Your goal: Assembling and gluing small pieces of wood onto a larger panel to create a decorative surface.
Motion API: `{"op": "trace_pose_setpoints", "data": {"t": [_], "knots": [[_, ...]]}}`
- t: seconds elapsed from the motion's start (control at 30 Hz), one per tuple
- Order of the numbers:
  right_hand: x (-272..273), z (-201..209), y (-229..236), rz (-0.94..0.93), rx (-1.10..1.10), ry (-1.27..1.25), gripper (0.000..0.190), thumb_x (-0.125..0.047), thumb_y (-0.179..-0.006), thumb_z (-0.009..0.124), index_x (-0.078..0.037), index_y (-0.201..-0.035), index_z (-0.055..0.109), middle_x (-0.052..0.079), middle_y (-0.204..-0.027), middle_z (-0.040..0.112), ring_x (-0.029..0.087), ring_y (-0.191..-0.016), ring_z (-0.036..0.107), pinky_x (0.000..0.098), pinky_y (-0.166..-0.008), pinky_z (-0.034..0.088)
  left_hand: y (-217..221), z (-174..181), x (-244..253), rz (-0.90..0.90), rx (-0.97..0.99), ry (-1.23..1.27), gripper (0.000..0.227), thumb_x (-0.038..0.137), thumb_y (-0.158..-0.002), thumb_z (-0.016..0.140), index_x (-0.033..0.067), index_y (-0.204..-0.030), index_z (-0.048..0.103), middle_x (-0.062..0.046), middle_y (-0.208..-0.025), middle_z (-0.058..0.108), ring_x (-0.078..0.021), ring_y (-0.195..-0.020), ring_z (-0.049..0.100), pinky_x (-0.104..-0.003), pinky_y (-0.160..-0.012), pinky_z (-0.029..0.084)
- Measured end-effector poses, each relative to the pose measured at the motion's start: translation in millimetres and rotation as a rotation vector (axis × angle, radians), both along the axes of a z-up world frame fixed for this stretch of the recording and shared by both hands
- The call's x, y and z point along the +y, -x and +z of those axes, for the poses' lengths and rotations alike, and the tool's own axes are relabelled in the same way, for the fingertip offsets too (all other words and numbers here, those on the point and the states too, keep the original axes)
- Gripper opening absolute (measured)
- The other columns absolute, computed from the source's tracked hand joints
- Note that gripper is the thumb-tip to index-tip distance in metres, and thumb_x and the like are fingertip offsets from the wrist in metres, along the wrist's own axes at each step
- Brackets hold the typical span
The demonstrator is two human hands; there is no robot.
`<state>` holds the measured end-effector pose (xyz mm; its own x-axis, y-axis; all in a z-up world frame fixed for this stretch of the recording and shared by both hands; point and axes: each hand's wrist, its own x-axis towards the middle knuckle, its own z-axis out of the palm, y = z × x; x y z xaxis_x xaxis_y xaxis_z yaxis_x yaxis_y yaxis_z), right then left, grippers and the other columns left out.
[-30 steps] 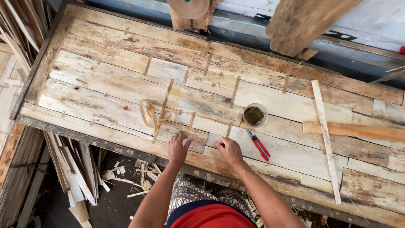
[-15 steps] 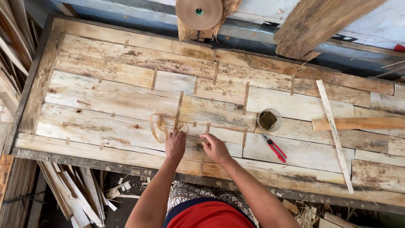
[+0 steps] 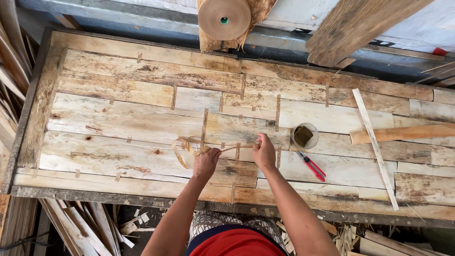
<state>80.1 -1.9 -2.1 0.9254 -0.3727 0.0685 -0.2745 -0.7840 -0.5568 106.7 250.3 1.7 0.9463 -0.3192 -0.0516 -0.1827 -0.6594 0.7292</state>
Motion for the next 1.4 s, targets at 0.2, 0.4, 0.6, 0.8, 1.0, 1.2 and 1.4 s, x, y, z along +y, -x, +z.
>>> {"op": "trace_pose_setpoints", "data": {"t": [0.2, 0.4, 0.6, 0.8, 1.0, 1.2, 1.4], "knots": [[47, 89, -10, 0.254, 0.311, -0.370, 0.039, -0.005, -0.092, 0.065, -0.011, -0.130, 0.058, 0.007, -0.123, 0.071, 0.023, -0.068, 0.070, 0.0361, -0.056, 0.060, -4, 23, -23, -0.038, 0.046, -0.014, 0.019, 0.030, -0.098, 0.064, 0.0148, -0.099, 0.076, -0.011, -0.092, 0.073, -0.0357, -0.083, 0.070, -0.047, -0.073, 0.055], [55, 48, 1, 0.231, 0.096, -0.365, 0.030, -0.003, -0.091, 0.070, -0.006, -0.121, 0.065, 0.011, -0.099, 0.079, 0.023, -0.083, 0.077, 0.0348, -0.068, 0.060, -4, 20, -35, -0.095, -0.031, 0.052, 0.018, 0.024, -0.098, 0.062, 0.0124, -0.101, 0.075, -0.010, -0.093, 0.074, -0.0339, -0.085, 0.070, -0.046, -0.076, 0.054], [54, 48, -9, -0.026, 0.374, -0.335, 0.023, -0.007, -0.098, 0.061, -0.009, -0.121, 0.065, 0.006, -0.104, 0.075, 0.019, -0.068, 0.070, 0.0336, -0.053, 0.055, 0, -2, -43, -0.201, -0.278, 0.044, 0.020, 0.016, -0.103, 0.057, 0.0127, -0.105, 0.076, -0.006, -0.093, 0.075, -0.0223, -0.084, 0.072, -0.039, -0.079, 0.057], [-7, 6, -2, -0.133, 0.052, -0.935, 0.025, -0.004, -0.096, 0.054, -0.006, -0.119, 0.063, 0.006, -0.087, 0.070, 0.010, -0.073, 0.066, 0.0241, -0.066, 0.057, -26, -13, -38, -0.091, 0.118, -0.301, 0.050, 0.003, -0.102, 0.044, 0.0141, -0.149, 0.057, -0.016, -0.124, 0.065, -0.0256, -0.103, 0.064, -0.038, -0.092, 0.056], [-23, 21, 5, -0.168, -0.108, -0.991, 0.016, -0.019, -0.108, 0.050, -0.005, -0.107, 0.059, 0.003, -0.074, 0.057, 0.010, -0.064, 0.050, 0.0257, -0.059, 0.044, -35, -2, -23, 0.154, -0.080, 0.015, 0.061, 0.028, -0.096, 0.060, 0.0053, -0.151, 0.049, -0.023, -0.146, 0.051, -0.0375, -0.126, 0.055, -0.046, -0.100, 0.051], [-13, 58, 16, 0.040, -0.066, -0.669, 0.012, -0.015, -0.102, 0.048, -0.005, -0.104, 0.054, -0.002, -0.071, 0.054, 0.007, -0.065, 0.057, 0.0256, -0.060, 0.046, -35, 54, -60, -0.050, -0.023, -0.064, 0.050, 0.040, -0.102, 0.055, 0.0120, -0.143, 0.056, -0.015, -0.141, 0.060, -0.0297, -0.116, 0.065, -0.042, -0.098, 0.051], [-17, 78, 24, 0.178, 0.001, -0.809, 0.013, -0.017, -0.105, 0.050, -0.006, -0.104, 0.056, -0.001, -0.066, 0.047, 0.006, -0.063, 0.045, 0.0265, -0.061, 0.047, -10, 38, -98, -0.463, 0.321, 0.061, 0.041, 0.042, -0.102, 0.055, 0.0114, -0.127, 0.068, -0.013, -0.108, 0.075, -0.0271, -0.097, 0.069, -0.047, -0.093, 0.043]]}}
